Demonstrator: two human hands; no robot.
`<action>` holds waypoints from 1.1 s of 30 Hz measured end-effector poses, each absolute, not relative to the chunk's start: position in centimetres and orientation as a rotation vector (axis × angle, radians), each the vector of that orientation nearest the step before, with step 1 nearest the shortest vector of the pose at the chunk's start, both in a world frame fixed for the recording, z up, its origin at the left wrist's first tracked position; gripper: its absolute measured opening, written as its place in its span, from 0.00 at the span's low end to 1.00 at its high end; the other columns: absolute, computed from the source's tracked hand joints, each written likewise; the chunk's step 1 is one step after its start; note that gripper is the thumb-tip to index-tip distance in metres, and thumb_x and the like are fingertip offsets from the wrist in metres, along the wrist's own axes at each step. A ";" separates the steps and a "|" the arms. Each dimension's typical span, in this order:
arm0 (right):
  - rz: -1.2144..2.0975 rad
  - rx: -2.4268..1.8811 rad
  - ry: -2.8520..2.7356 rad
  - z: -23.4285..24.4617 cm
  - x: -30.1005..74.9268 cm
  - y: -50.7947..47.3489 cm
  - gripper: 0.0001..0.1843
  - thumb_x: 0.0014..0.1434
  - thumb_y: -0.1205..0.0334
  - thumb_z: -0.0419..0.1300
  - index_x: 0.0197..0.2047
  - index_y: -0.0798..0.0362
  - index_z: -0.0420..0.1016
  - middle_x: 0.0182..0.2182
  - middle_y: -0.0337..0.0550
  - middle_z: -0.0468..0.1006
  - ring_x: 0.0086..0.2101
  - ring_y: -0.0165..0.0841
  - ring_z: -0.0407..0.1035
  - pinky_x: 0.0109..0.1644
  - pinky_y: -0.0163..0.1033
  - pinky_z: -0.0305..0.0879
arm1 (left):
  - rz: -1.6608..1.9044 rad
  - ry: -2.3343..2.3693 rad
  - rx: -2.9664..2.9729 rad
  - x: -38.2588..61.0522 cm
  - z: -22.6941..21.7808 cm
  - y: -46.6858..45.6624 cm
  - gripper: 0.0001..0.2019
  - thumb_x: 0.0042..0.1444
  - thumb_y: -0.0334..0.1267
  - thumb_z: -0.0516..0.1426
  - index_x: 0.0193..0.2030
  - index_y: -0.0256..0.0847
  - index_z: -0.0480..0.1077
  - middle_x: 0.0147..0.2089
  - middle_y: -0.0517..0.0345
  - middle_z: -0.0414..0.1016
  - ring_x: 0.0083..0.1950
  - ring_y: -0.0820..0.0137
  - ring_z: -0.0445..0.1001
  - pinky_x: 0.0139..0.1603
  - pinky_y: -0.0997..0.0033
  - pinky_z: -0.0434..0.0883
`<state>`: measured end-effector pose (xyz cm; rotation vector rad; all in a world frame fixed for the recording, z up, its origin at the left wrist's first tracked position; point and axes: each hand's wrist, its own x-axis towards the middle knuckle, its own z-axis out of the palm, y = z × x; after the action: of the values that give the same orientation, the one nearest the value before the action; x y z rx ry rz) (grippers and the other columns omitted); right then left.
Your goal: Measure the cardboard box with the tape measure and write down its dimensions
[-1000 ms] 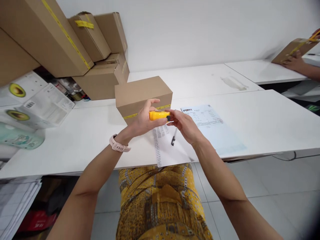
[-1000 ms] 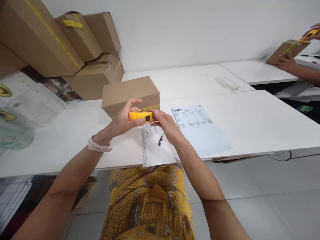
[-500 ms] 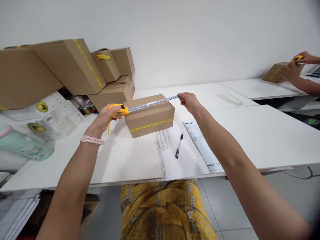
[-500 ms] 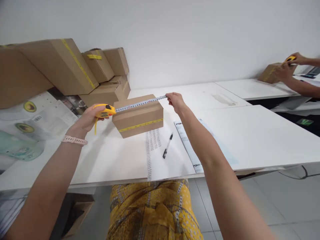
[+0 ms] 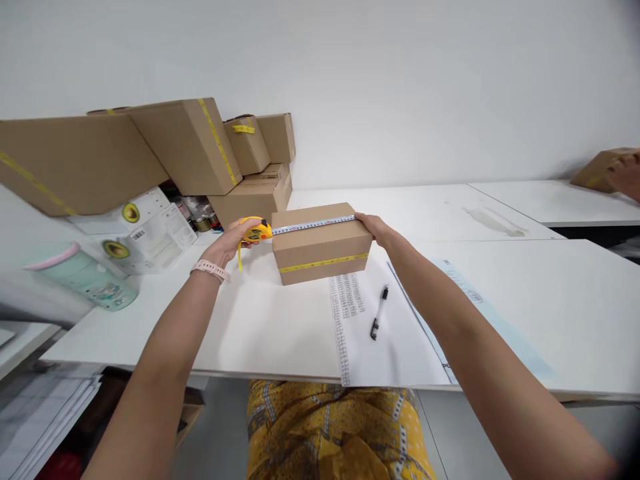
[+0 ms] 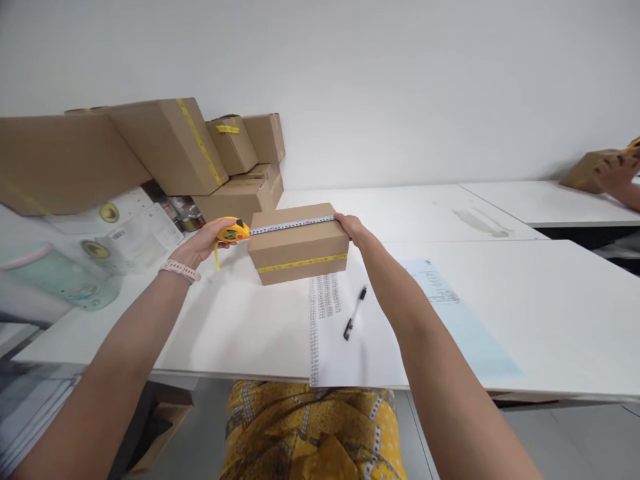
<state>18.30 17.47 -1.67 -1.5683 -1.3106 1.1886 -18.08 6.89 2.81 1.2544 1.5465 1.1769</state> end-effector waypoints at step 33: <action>1.013 -1.159 -1.677 1.8 14.7 16.0 0.26 0.68 0.38 0.49 0.53 0.48 0.75 0.57 0.48 0.78 0.53 0.39 0.71 0.59 0.43 0.64 | 1.074 0.799 0.675 -0.3 -2.7 -9.3 0.27 0.47 0.56 0.68 0.46 0.39 0.71 0.42 0.51 0.76 0.32 0.61 0.82 0.23 0.70 0.75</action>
<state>14.68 16.05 1.77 -1.1586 -1.6766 1.0125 -0.31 -9.25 -2.71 0.6750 0.7992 1.0740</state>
